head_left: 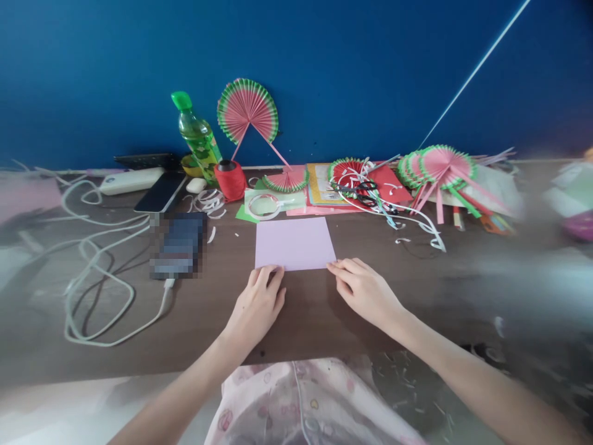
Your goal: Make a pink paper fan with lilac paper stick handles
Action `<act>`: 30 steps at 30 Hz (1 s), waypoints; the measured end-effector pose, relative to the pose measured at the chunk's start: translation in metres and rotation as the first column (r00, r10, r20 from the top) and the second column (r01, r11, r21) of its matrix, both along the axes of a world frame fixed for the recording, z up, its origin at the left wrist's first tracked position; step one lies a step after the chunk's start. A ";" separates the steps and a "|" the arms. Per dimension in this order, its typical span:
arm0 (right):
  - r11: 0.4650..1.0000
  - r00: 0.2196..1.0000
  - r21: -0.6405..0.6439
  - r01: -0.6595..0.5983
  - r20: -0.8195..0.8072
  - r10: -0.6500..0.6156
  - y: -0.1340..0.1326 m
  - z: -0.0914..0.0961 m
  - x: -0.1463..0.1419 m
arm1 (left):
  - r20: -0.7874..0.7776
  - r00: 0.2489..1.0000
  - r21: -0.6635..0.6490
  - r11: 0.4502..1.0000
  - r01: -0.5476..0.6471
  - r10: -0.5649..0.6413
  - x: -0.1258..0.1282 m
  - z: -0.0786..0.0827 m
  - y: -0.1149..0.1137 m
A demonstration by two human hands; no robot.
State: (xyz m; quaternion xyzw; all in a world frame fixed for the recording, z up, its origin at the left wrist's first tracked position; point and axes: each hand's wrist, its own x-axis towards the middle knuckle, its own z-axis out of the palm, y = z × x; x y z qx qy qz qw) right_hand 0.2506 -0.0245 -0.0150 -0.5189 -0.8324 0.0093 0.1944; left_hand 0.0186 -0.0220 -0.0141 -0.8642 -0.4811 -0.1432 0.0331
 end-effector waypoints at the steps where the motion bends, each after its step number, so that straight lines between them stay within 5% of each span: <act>1: 1.000 1.000 0.025 -0.015 0.001 0.015 0.000 -0.001 0.004 | 0.007 1.000 0.003 1.000 0.004 -0.004 -0.001 0.000 0.001; 18: 0.970 0.973 0.133 -0.201 0.140 0.183 0.033 0.001 0.012 | -0.070 0.997 0.067 0.998 -0.004 0.009 -0.033 0.009 0.033; 23: 0.995 0.995 -0.045 -0.092 0.037 0.093 0.042 0.005 0.010 | 0.097 0.987 -0.142 0.984 -0.111 0.125 -0.031 0.010 0.041; 27: 0.962 0.998 -0.270 -0.045 -0.058 0.031 0.052 0.011 0.008 | 0.177 0.970 -0.265 0.957 -0.116 0.167 -0.030 0.012 0.048; 30: 0.951 0.998 -0.307 -0.042 -0.050 0.028 0.057 0.014 0.009 | 0.227 0.959 -0.292 0.951 -0.097 0.168 -0.031 0.011 0.050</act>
